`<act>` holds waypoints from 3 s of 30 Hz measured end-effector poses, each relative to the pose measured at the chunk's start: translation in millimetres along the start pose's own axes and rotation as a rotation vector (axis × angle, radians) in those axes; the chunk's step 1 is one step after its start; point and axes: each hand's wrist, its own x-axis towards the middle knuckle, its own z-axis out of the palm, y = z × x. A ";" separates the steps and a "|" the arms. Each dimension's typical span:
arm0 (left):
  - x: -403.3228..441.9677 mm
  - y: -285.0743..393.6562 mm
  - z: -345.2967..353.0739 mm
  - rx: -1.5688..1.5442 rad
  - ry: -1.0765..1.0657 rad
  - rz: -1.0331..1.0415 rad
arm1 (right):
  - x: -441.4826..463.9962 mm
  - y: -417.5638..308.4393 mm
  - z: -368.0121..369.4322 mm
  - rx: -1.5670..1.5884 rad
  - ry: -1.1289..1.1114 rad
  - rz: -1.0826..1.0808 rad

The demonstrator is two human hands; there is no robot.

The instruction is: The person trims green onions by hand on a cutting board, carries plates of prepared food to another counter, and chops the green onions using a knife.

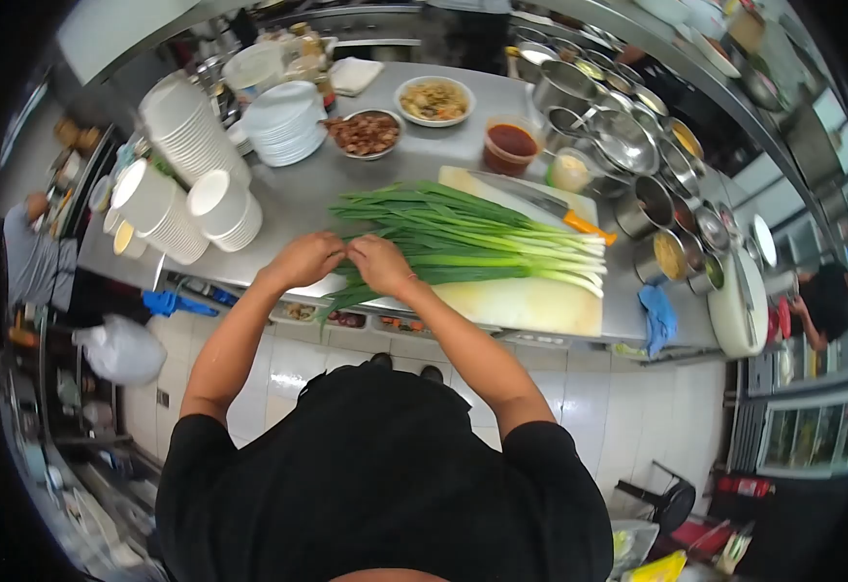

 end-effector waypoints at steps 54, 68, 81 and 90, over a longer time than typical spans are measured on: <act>-177.4 27.5 142.6 -1.783 0.769 -0.999 | -37.3 13.8 -245.6 0.199 0.281 0.487; -290.0 148.9 231.5 -1.710 1.421 -1.598 | 197.6 293.0 -127.1 1.010 0.707 1.091; -253.9 147.6 241.0 -1.721 1.274 -1.642 | 213.5 319.5 -132.2 0.873 0.600 1.079; -229.6 140.5 219.6 -1.579 1.083 -1.607 | 226.3 337.0 -139.9 0.924 0.458 1.036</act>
